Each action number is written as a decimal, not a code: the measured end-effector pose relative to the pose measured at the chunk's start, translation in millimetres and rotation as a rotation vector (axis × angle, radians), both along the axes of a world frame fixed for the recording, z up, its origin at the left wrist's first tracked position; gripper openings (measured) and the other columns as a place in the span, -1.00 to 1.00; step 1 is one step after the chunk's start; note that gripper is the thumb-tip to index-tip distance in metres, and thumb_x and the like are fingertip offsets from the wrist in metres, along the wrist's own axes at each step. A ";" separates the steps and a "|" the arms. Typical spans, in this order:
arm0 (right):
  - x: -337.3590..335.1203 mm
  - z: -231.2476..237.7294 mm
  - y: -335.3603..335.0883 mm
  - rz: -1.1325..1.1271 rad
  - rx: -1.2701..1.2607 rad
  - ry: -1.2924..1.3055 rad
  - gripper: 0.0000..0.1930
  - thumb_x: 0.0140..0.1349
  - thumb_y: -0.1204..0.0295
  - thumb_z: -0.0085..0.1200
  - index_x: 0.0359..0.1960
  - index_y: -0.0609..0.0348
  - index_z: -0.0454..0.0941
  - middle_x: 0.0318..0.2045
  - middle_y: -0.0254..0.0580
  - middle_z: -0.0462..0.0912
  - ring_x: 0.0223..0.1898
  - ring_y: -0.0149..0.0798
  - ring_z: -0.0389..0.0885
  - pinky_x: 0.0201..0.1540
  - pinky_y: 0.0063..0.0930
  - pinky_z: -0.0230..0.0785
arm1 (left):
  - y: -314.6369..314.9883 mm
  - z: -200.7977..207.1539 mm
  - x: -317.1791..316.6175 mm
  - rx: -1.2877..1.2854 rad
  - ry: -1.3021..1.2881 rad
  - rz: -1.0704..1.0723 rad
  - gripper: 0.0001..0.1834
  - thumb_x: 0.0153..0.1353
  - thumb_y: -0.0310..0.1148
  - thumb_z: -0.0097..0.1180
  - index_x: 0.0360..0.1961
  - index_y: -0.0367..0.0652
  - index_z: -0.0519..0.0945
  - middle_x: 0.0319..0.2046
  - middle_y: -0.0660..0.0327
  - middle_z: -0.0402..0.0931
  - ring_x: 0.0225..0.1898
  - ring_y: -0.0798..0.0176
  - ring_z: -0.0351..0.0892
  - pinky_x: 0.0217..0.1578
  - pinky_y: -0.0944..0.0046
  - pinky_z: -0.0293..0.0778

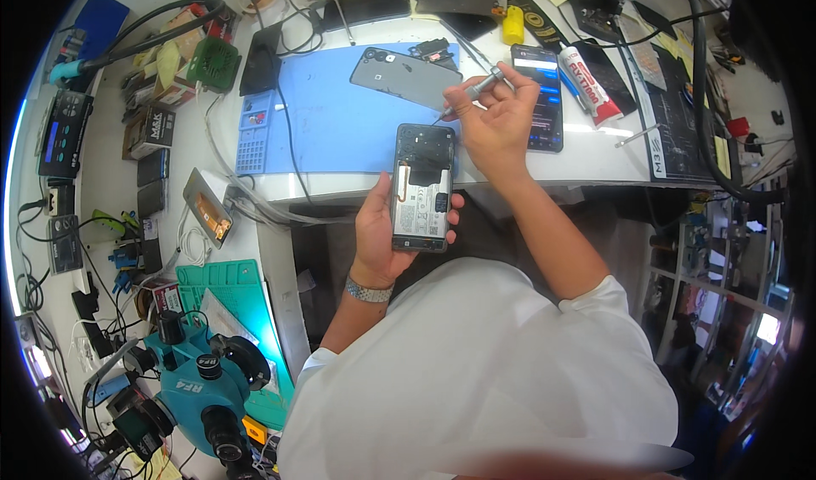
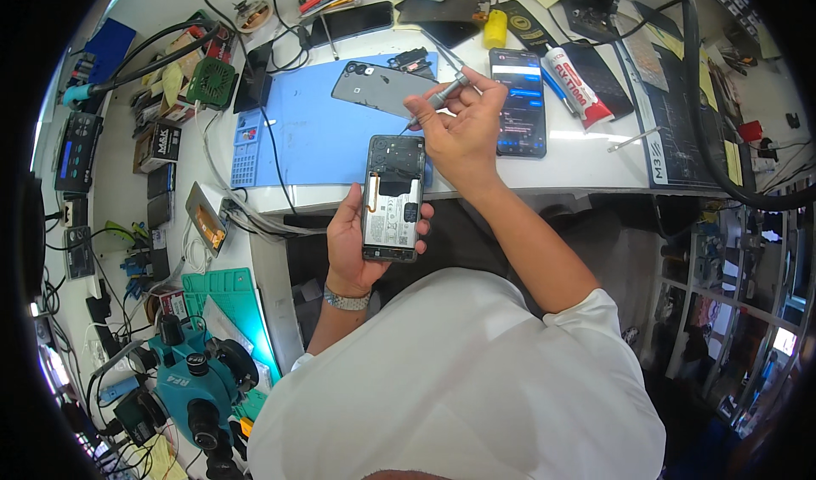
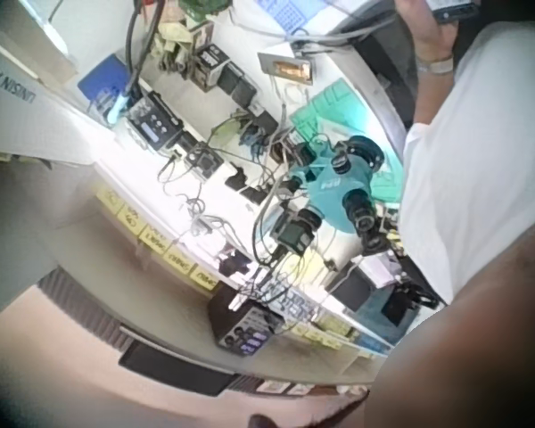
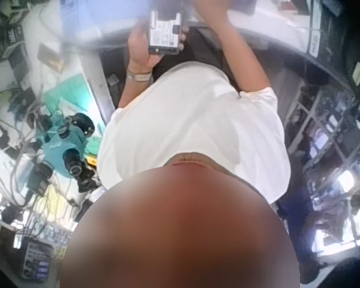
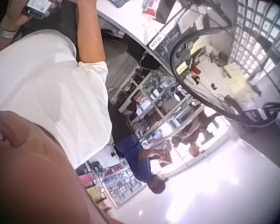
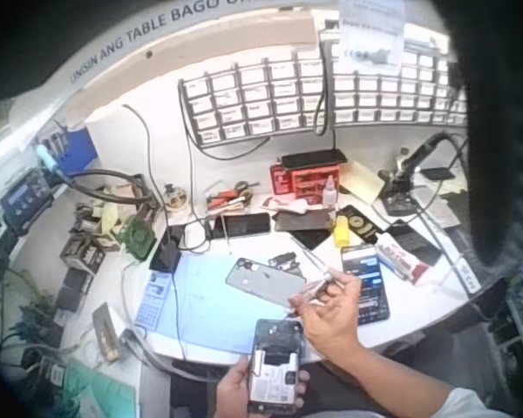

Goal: The person applies adhesive to the back of a disassembled smartphone using a small tube, then picks up and sets down another phone while continuing to apply adhesive to the first device. The work occurs at a cluttered electronics repair bench with tools and parts visible.

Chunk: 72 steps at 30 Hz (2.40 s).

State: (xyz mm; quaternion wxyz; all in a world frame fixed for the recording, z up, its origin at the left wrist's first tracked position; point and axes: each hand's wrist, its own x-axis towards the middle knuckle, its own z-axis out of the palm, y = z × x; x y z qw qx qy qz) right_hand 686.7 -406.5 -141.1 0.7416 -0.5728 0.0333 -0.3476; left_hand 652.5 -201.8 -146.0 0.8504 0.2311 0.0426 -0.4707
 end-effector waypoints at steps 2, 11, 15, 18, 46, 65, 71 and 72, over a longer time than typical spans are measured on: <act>-3.5 -3.3 -1.7 -0.027 0.017 0.075 -0.24 0.31 0.59 0.43 0.28 0.36 0.01 -0.04 0.15 0.57 -0.09 -0.25 0.75 -0.20 -0.46 0.79 | -3.3 -3.9 -0.1 -0.002 0.021 -0.039 -0.21 0.66 0.20 -0.48 0.44 -0.29 0.38 0.12 -0.31 0.61 -0.03 -0.14 0.77 -0.09 -0.12 0.77; -26.0 -14.7 2.6 0.085 0.000 0.122 -0.25 0.30 0.61 0.42 0.26 0.34 0.02 -0.10 0.13 0.58 -0.18 -0.27 0.76 -0.29 -0.47 0.77 | -6.6 -1.9 -0.4 0.030 0.018 -0.020 -0.27 0.66 0.15 -0.39 0.43 -0.29 0.39 0.08 -0.32 0.64 -0.06 -0.15 0.80 -0.13 -0.13 0.82; -26.9 -17.8 3.7 0.099 0.026 0.097 -0.28 0.31 0.64 0.39 0.25 0.32 0.03 -0.12 0.12 0.57 -0.22 -0.29 0.75 -0.30 -0.49 0.76 | -11.6 9.2 -1.7 0.211 -0.096 -0.020 -0.46 0.67 -0.04 -0.17 0.36 -0.29 0.39 -0.01 -0.27 0.68 -0.17 -0.10 0.83 -0.21 -0.04 0.84; -26.4 -17.7 4.1 0.100 0.032 0.094 -0.28 0.31 0.66 0.38 0.25 0.31 0.02 -0.12 0.11 0.57 -0.23 -0.29 0.74 -0.30 -0.49 0.75 | -14.9 17.7 -2.4 0.335 -0.168 -0.006 -0.59 0.64 -0.22 -0.05 0.31 -0.28 0.36 -0.06 -0.25 0.70 -0.23 -0.07 0.84 -0.26 0.00 0.85; -48.9 -0.1 -2.1 0.278 -0.479 -0.118 -0.40 0.16 0.94 0.05 0.19 0.13 0.56 0.16 0.05 0.73 0.13 0.00 0.80 0.07 -0.36 0.75 | -17.8 18.7 -7.4 0.446 -0.214 0.022 -0.55 0.54 -0.37 0.01 0.35 -0.29 0.32 -0.12 -0.13 0.67 -0.28 -0.08 0.82 -0.29 -0.02 0.82; -56.6 22.0 6.6 0.130 -0.708 0.083 -0.53 0.09 0.69 0.40 0.04 0.29 0.50 -0.04 0.02 0.63 0.02 0.09 0.70 0.01 -0.17 0.62 | -16.9 -5.9 -14.9 0.499 -0.349 0.083 -0.50 0.57 -0.20 -0.05 0.39 -0.25 0.34 -0.08 -0.10 0.64 -0.19 -0.13 0.76 -0.18 -0.05 0.74; -59.9 30.8 4.6 0.098 -0.754 0.001 -0.59 0.14 0.70 0.37 0.01 0.31 0.52 -0.12 0.01 0.58 -0.06 0.03 0.69 -0.08 -0.18 0.60 | -16.9 -3.9 -12.1 0.496 -0.327 0.064 -0.52 0.58 -0.18 -0.09 0.38 -0.21 0.38 -0.06 -0.05 0.64 -0.11 -0.13 0.74 -0.06 -0.13 0.72; -60.2 32.2 4.8 0.188 -0.615 -0.008 -0.62 0.15 0.70 0.35 0.00 0.32 0.52 -0.15 0.00 0.57 -0.08 0.02 0.69 -0.10 -0.19 0.58 | -16.7 -3.2 -11.1 0.550 -0.386 0.071 -0.50 0.62 -0.10 -0.10 0.38 -0.21 0.41 -0.03 -0.03 0.65 -0.06 -0.14 0.73 -0.03 -0.17 0.71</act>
